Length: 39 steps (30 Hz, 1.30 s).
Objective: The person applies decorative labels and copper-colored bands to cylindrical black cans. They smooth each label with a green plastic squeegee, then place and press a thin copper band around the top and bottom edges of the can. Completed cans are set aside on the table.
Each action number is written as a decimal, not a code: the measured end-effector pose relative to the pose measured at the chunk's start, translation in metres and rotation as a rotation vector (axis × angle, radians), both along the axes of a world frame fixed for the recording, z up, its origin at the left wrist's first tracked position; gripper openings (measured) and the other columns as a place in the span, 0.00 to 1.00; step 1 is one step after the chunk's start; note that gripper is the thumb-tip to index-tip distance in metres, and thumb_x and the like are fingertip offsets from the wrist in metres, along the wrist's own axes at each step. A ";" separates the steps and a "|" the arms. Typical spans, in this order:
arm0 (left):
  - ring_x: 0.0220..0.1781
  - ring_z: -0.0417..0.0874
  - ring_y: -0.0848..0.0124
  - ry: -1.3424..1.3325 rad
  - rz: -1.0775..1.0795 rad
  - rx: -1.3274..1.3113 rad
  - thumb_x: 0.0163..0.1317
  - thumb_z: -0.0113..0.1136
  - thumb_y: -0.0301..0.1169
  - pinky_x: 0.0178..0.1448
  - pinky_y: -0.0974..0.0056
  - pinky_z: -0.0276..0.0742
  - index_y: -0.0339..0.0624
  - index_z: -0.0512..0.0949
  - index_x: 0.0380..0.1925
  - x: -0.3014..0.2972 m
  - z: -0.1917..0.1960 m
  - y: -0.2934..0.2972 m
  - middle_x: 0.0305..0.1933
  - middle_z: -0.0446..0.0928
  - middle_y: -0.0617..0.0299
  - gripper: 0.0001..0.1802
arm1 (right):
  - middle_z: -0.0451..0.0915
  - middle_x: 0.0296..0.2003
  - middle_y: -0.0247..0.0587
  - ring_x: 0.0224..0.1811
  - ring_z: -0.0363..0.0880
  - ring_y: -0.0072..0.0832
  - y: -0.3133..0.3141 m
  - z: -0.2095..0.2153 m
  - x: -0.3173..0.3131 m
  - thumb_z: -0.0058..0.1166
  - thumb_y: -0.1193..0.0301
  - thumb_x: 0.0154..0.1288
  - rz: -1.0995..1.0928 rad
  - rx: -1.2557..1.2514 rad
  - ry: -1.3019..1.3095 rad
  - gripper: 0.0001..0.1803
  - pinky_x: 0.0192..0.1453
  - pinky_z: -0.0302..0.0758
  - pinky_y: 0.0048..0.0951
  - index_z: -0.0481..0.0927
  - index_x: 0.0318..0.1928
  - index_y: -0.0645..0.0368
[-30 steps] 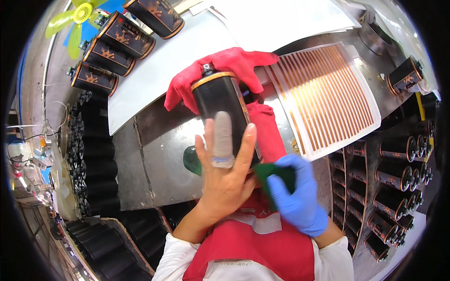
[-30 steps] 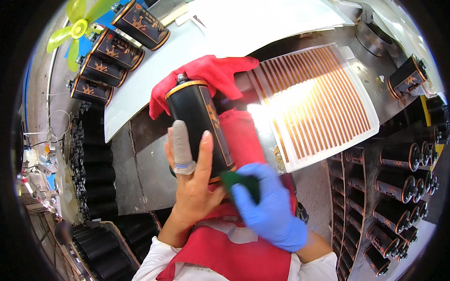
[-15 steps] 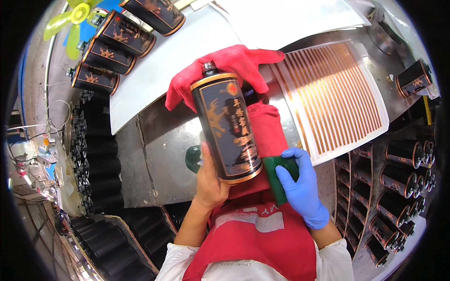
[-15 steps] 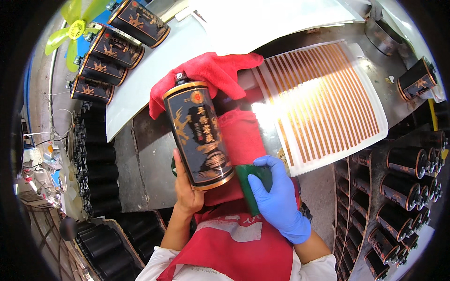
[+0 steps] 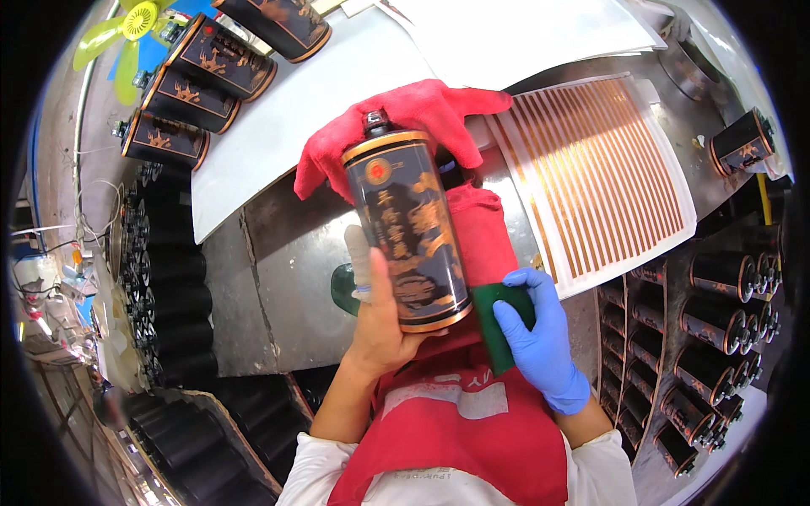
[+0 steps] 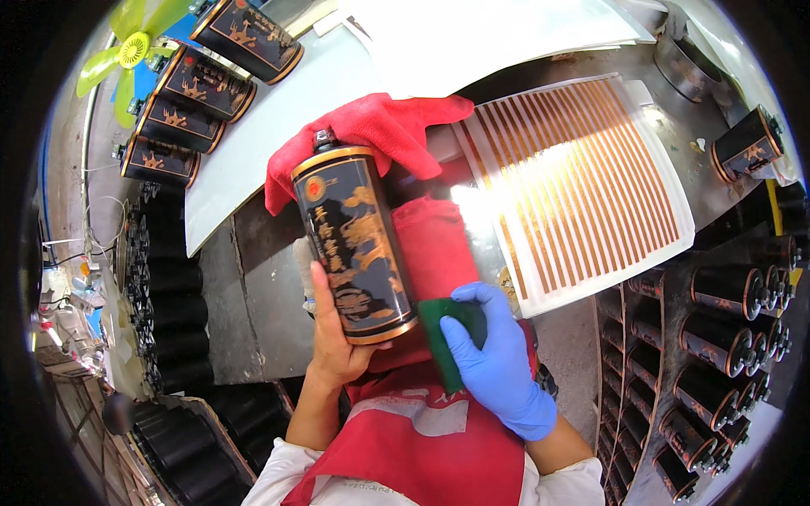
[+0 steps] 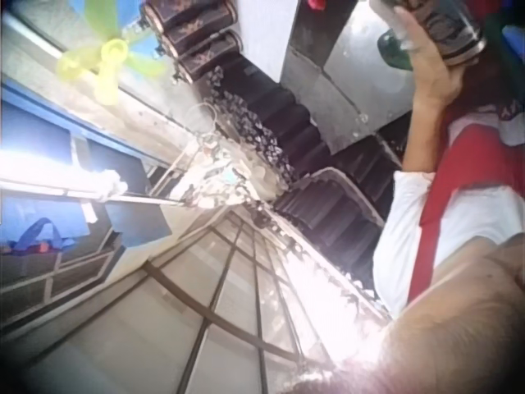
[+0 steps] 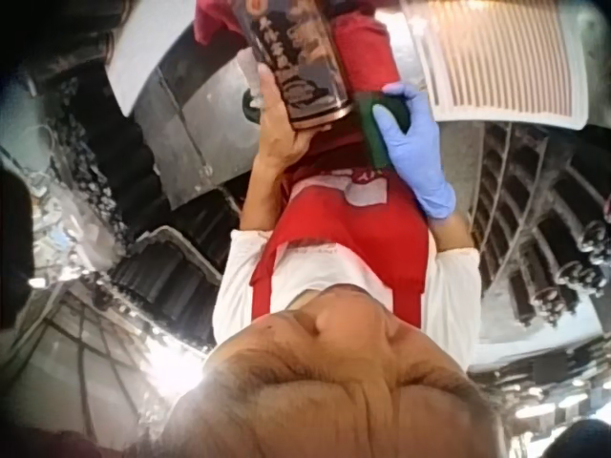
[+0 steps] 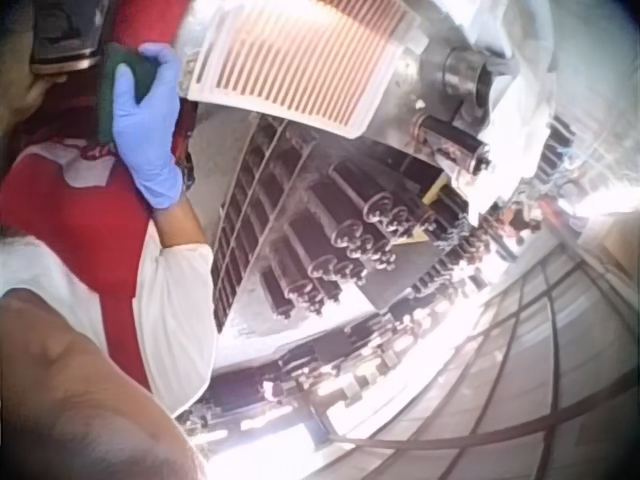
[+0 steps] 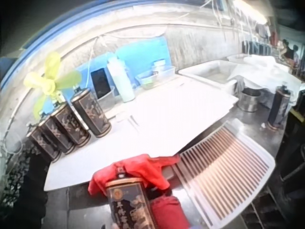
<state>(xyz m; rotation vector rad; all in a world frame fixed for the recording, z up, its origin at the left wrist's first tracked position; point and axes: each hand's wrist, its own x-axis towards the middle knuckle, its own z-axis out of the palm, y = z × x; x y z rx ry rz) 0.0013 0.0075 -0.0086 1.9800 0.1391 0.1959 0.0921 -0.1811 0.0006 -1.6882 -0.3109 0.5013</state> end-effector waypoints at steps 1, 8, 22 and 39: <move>0.65 0.66 0.56 0.023 0.036 -0.054 0.48 0.64 0.19 0.70 0.58 0.54 0.30 0.24 0.67 -0.003 -0.006 0.001 0.62 0.64 0.43 0.60 | 0.74 0.42 0.43 0.46 0.74 0.25 -0.003 -0.002 0.001 0.56 0.75 0.60 -0.009 -0.054 -0.019 0.16 0.52 0.70 0.24 0.69 0.48 0.62; 0.64 0.67 0.52 -0.107 0.120 0.199 0.46 0.69 0.23 0.69 0.58 0.53 0.30 0.30 0.67 0.001 0.006 -0.011 0.65 0.59 0.39 0.61 | 0.78 0.38 0.42 0.36 0.80 0.27 -0.003 0.022 -0.002 0.56 0.75 0.59 -0.041 -0.009 -0.192 0.15 0.41 0.76 0.27 0.72 0.47 0.60; 0.67 0.64 0.54 -0.202 0.084 0.214 0.53 0.65 0.27 0.73 0.56 0.40 0.28 0.27 0.67 0.002 -0.001 -0.010 0.68 0.56 0.41 0.58 | 0.78 0.36 0.44 0.36 0.80 0.27 -0.009 0.020 0.000 0.57 0.75 0.59 -0.077 0.026 -0.107 0.14 0.40 0.76 0.25 0.73 0.46 0.60; 0.62 0.70 0.53 -0.193 0.098 0.309 0.47 0.69 0.25 0.67 0.60 0.59 0.27 0.29 0.67 0.005 0.013 -0.010 0.64 0.63 0.40 0.61 | 0.79 0.37 0.43 0.38 0.80 0.26 -0.004 0.024 -0.001 0.57 0.77 0.59 -0.101 0.060 -0.125 0.15 0.43 0.75 0.24 0.72 0.47 0.60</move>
